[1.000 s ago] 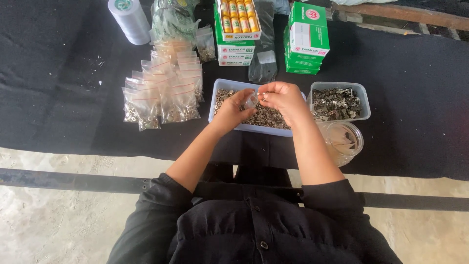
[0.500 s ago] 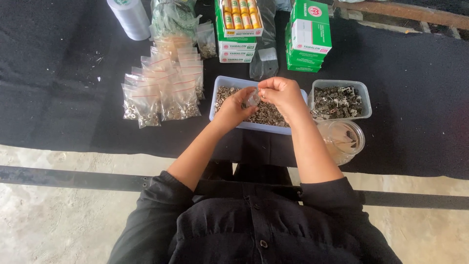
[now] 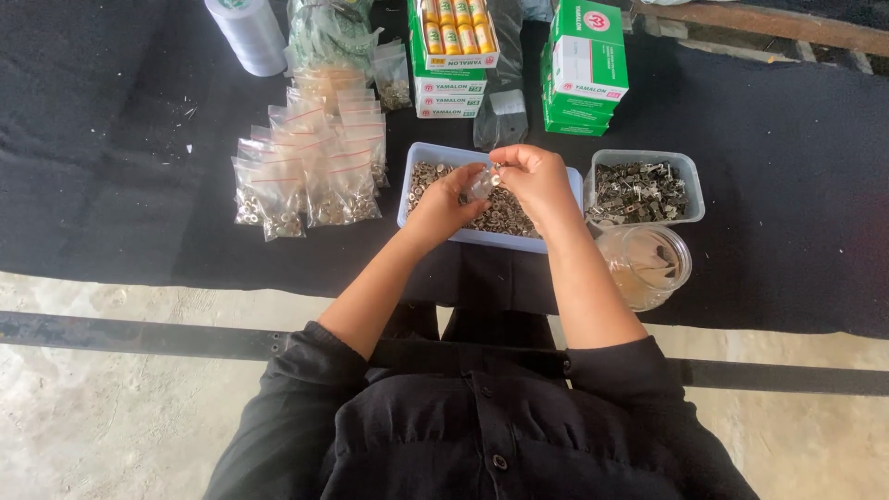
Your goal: The person is sorting small metal components from a tray and placing them into individual plastic zip-lock bags.
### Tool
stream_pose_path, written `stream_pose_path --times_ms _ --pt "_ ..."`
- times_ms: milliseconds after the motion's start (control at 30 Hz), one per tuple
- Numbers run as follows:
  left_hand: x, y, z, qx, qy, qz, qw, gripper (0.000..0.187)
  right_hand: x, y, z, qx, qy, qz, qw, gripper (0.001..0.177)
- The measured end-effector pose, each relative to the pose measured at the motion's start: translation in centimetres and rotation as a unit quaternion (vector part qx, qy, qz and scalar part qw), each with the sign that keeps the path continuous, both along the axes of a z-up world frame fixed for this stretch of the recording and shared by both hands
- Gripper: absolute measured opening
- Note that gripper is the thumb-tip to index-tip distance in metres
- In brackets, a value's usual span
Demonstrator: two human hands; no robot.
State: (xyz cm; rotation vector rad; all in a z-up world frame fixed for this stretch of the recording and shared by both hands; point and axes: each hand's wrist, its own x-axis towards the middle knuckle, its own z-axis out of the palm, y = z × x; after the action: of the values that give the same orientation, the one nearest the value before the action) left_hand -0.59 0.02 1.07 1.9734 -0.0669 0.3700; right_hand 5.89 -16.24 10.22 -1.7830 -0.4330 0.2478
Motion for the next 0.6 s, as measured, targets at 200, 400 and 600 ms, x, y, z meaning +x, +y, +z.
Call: stream_pose_path --times_ms 200,400,600 --pt "0.2 -0.2 0.1 0.010 0.008 0.004 1.000 0.062 -0.5 0.5 -0.3 0.056 0.026 -0.021 0.998 0.027" --pt "0.3 -0.3 -0.2 0.011 0.014 0.012 1.000 0.060 -1.1 0.6 0.9 0.007 0.007 -0.026 1.000 0.026" --pt "-0.1 -0.2 0.2 0.011 0.026 0.010 1.000 0.060 -0.7 0.2 0.7 -0.086 -0.063 -0.020 0.994 0.026"
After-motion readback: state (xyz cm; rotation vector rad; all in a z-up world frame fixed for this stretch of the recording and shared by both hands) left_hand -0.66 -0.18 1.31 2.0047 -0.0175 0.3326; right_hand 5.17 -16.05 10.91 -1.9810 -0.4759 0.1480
